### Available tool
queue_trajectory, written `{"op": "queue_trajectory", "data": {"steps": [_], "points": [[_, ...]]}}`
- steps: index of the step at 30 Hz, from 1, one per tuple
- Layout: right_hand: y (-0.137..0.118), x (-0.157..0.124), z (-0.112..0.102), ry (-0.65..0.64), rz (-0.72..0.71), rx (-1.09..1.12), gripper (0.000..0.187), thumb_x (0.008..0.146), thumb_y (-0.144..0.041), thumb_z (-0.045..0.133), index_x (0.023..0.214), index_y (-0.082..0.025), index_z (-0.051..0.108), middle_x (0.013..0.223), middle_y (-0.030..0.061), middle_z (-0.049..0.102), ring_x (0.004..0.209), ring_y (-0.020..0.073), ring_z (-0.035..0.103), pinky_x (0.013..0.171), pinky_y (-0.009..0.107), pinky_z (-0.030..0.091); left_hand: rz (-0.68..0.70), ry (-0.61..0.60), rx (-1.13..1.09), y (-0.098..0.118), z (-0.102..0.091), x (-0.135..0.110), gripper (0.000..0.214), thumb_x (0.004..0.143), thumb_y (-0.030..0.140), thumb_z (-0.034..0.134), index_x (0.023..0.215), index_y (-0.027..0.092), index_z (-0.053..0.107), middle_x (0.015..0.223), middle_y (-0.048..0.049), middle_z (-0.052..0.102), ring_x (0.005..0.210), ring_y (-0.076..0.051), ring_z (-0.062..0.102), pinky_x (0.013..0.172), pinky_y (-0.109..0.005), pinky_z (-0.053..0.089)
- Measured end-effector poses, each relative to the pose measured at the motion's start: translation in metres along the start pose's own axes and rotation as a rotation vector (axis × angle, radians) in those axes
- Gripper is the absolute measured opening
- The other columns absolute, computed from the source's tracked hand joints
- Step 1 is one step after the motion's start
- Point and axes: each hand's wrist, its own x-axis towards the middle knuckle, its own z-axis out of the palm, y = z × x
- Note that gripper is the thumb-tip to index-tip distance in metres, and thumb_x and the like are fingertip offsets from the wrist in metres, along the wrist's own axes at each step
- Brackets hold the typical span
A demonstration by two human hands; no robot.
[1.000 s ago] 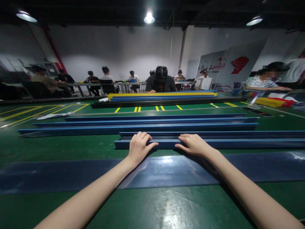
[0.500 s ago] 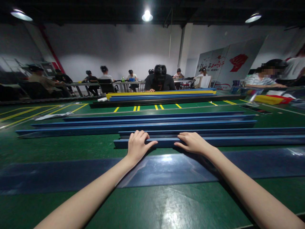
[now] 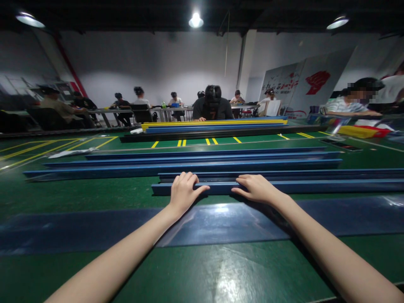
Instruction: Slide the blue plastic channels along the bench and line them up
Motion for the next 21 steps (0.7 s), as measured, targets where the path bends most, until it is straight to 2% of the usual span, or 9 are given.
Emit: {"op": "queue_trajectory", "data": {"steps": [5,10,21], "points": [[-0.0006,-0.0003,-0.0004,-0.002,0.011,0.007,0.039,0.086,-0.046,0.033,0.078,-0.016,0.057,0.079,0.0060,0.061,0.071,0.0153,0.056,0.056,0.024,0.028,0.006,0.000,0.031,0.0001,-0.0001,-0.0001,0.040,0.075,0.056,0.047,0.067,0.018,0.054,0.070,-0.0018,0.057,0.071,-0.017,0.048,0.062,-0.028,0.029],[-0.0005,0.0000,0.0000,0.003,0.005,0.009,0.038,0.086,-0.046,0.034,0.078,-0.016,0.057,0.079,0.0060,0.060,0.071,0.0155,0.055,0.056,0.024,0.029,0.068,-0.038,0.077,0.0014,0.0002,-0.0001,0.039,0.079,0.053,0.044,0.070,0.018,0.057,0.072,-0.0024,0.062,0.072,-0.017,0.051,0.062,-0.030,0.027],[0.0016,0.0007,0.0040,0.078,-0.079,0.001,0.036,0.087,-0.044,0.032,0.084,-0.016,0.056,0.091,0.0087,0.056,0.084,0.0182,0.051,0.068,0.027,0.036,0.084,-0.070,0.053,0.0024,0.0012,0.0002,0.035,0.082,0.049,0.044,0.078,0.019,0.061,0.082,-0.0011,0.066,0.078,-0.017,0.056,0.065,-0.030,0.029]]}}
